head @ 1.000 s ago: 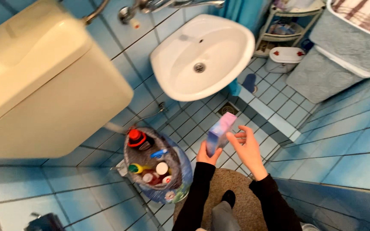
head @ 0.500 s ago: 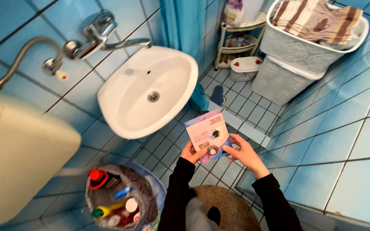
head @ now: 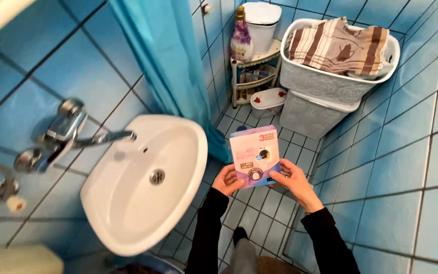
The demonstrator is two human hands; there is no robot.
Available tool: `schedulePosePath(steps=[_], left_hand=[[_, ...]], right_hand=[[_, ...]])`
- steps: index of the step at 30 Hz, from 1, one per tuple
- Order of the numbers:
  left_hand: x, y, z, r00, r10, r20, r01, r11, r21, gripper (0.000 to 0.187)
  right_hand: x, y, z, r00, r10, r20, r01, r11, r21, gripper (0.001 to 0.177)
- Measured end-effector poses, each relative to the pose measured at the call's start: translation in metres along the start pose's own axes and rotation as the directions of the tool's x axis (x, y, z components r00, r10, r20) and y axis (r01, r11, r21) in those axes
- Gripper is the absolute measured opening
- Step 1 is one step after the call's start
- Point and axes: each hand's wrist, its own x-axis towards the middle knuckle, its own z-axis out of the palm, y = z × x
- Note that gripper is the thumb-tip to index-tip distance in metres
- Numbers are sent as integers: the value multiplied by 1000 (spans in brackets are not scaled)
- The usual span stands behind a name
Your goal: Organizing and placing various cleaning products and toiletries on shelves and surfaces in a bathroom
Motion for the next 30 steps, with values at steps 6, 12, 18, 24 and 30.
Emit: schedulePosePath(steps=[6,12,18,24,30], left_hand=[[70,38,13,999,3,-49,-2,1000,8,56],[141,19,11,998,7,-65,-6,1000,24,55],[216,-8,3,997,-52,-55,48,995,-85,54],[302,-62,-21,994,-78,-81,78,997,-3,61],[366,-158,-48,969,-92,-229,90,996,-19,86]], right_hand=[[72,-29,-10,999,-1,-32,3,999,50,47],[131,-42,-28,999,12,-43,-10,999,40,47],[209,-44,-71,1000,12,7,-11,992,-123,49],[285,-60,-104,994,84,63,-69,975,-209,56],[381,7,-149,1000,-8,14,9,991,-131,56]])
